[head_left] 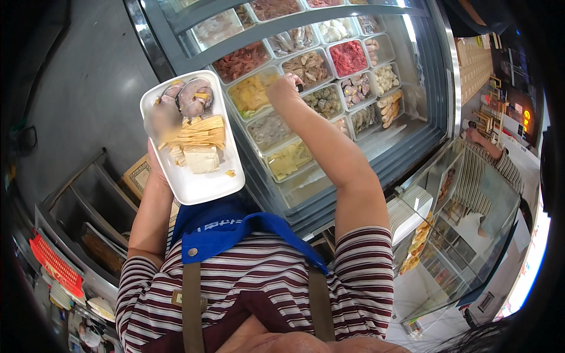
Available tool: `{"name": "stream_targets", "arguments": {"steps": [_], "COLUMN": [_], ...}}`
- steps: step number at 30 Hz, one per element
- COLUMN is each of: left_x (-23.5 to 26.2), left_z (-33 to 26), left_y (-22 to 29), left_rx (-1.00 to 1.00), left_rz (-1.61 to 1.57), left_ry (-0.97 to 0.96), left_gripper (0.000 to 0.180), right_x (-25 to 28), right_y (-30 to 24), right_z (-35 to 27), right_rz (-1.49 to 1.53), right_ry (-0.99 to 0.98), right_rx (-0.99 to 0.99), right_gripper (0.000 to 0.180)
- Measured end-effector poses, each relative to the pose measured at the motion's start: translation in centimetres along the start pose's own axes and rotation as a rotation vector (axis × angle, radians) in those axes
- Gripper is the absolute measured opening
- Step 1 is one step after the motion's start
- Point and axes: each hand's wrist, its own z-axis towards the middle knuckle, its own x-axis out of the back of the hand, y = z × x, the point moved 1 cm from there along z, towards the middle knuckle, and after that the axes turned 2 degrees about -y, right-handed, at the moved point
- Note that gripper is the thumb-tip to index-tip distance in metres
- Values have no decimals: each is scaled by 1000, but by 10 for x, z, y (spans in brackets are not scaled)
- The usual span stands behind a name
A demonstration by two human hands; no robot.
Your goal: The person assembles food items into white rectangular trays using tongs and scissors. They select sliced meat, fried items, and vegetables from a refrigerated display case and a counter, placing them into the trays. The person also uses scissors to cut meat into smaller pieces before arranging them.
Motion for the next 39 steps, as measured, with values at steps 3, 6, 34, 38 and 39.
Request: {"name": "stream_targets", "arguments": {"steps": [3,6,34,38,39], "left_x": [-19,-40,-112,-94,-92], "left_z": [-2,-6,44,35,27], "left_y": [-5,-5,-35,-22,-18], "left_rx": [14,51,38,21,-54], "left_rz": [-37,-88,-51,-5,16], "left_ry": [37,-74,-539,-416,-430], "left_gripper": [72,68,69,69,64], "right_x": [25,23,125,135,133], "right_y": [6,16,18,41,54], "right_z": [-12,-32,-329,-348,-350], "right_rz": [55,25,373,510,543], "right_ry": [-16,113,367,378,365], "right_rx": [-3,-162,-222,-227,-254], "right_gripper": [23,24,30,32,32]}}
